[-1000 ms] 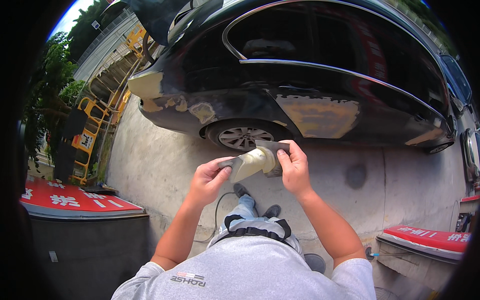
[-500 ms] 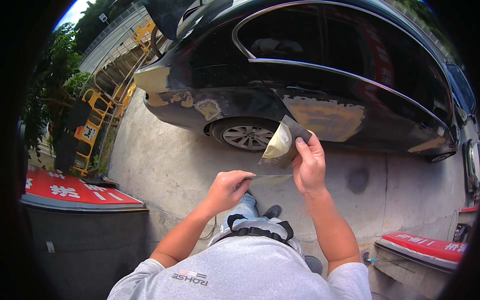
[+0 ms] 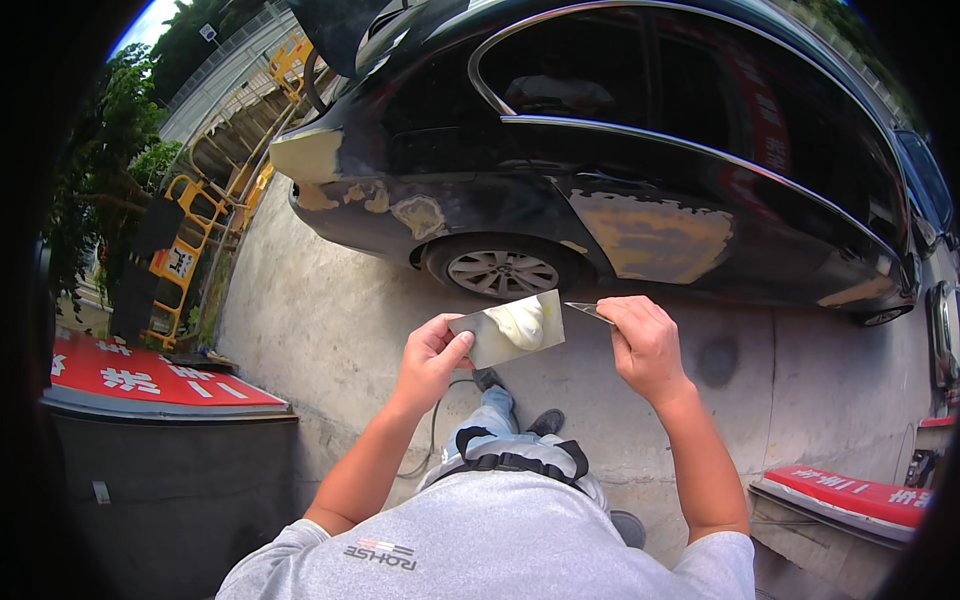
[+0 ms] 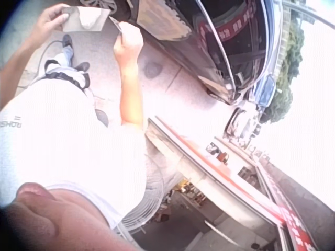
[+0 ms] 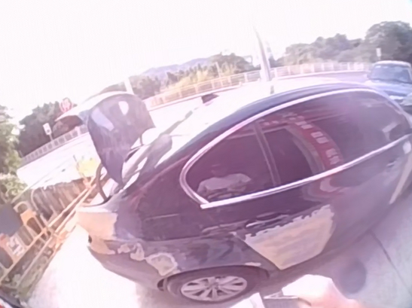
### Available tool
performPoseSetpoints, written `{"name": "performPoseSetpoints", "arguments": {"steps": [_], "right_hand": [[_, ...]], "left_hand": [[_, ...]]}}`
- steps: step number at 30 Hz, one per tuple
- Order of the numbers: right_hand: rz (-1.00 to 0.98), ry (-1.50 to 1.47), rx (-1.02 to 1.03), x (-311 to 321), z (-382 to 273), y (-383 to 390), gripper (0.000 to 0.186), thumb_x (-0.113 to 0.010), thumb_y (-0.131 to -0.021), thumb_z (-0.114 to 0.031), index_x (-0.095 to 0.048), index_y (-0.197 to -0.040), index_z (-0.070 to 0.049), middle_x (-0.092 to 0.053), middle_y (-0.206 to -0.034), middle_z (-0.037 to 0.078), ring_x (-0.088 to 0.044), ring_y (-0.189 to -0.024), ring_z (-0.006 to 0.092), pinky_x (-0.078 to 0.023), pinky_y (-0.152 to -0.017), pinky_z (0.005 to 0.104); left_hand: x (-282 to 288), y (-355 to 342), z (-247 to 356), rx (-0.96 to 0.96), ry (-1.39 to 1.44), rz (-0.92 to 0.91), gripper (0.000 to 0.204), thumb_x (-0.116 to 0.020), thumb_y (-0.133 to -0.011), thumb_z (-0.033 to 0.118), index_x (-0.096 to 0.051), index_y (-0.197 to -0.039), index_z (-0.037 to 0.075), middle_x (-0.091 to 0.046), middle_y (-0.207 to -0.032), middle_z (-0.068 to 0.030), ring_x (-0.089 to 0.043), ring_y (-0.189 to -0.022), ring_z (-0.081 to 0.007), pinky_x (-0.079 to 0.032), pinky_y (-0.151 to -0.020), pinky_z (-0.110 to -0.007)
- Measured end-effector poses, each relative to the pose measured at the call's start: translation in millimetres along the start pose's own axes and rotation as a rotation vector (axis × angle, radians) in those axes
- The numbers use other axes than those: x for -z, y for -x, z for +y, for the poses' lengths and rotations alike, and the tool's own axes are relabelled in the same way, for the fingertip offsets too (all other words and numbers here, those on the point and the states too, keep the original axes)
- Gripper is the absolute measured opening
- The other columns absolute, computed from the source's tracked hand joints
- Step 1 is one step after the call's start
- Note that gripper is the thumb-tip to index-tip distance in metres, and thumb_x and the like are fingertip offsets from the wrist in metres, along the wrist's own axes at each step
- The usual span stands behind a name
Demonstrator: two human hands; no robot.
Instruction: The person applies beige body filler to a damaged area on a black car door using a metal spreader, then walks to a workbench to load more filler from a can onto the spreader and returns to the car to continue spreading the filler over the repair area.
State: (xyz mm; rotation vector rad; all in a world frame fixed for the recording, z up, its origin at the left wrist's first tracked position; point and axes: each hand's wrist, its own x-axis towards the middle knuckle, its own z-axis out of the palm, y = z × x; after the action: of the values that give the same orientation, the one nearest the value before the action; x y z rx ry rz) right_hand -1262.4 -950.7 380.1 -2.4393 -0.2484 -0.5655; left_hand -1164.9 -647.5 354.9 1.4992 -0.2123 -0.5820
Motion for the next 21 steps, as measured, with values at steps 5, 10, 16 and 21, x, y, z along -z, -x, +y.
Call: {"name": "performPoseSetpoints", "arguments": {"steps": [5, 10, 16, 21], "right_hand": [[0.168, 0.102, 0.294, -37.8, -25.9, 6.2, 0.038, -0.073, -0.079, -0.005, -0.077, -0.115, -0.016, -0.071, -0.124, 0.005, -0.067, -0.116, 0.0315, -0.052, -0.106, 0.0549], [0.078, 0.044, 0.286, -50.6, -41.9, 10.3, 0.036, -0.074, -0.079, -0.009, -0.078, -0.114, -0.019, -0.071, -0.127, 0.001, -0.065, -0.119, 0.0299, -0.051, -0.106, 0.0552], [0.13, 0.065, 0.203, -46.1, -37.7, -1.8, 0.037, -0.07, -0.081, -0.007, -0.078, -0.115, -0.018, -0.071, -0.127, 0.003, -0.064, -0.12, 0.032, -0.05, -0.106, 0.0555], [0.058, -0.021, 0.324, -51.5, -42.7, 6.4, 0.035, -0.071, -0.079, -0.007, -0.079, -0.112, -0.016, -0.072, -0.124, 0.002, -0.065, -0.119, 0.0294, -0.051, -0.103, 0.0556]], "left_hand": [[-10.6, -9.0, 8.1, 0.054, 0.326, -0.01, 0.033, -0.059, -0.105, 0.008, -0.061, -0.134, -0.005, -0.072, -0.12, -0.0125, -0.073, -0.104, -0.0181, -0.063, -0.087, -0.032], [-15.5, -11.0, 15.2, 0.065, 0.421, 0.01, 0.031, -0.055, -0.105, 0.007, -0.062, -0.131, -0.007, -0.072, -0.122, -0.0158, -0.074, -0.104, -0.0215, -0.064, -0.089, -0.036], [-20.4, -9.1, 15.1, 0.057, 0.436, -0.017, 0.03, -0.054, -0.105, 0.006, -0.063, -0.13, -0.007, -0.072, -0.12, -0.0163, -0.074, -0.104, -0.0224, -0.064, -0.09, -0.037], [-15.9, -10.8, 11.5, 0.064, 0.488, 0.0, 0.029, -0.055, -0.105, 0.006, -0.063, -0.13, -0.007, -0.073, -0.12, -0.0152, -0.074, -0.103, -0.0216, -0.064, -0.089, -0.036]]}}
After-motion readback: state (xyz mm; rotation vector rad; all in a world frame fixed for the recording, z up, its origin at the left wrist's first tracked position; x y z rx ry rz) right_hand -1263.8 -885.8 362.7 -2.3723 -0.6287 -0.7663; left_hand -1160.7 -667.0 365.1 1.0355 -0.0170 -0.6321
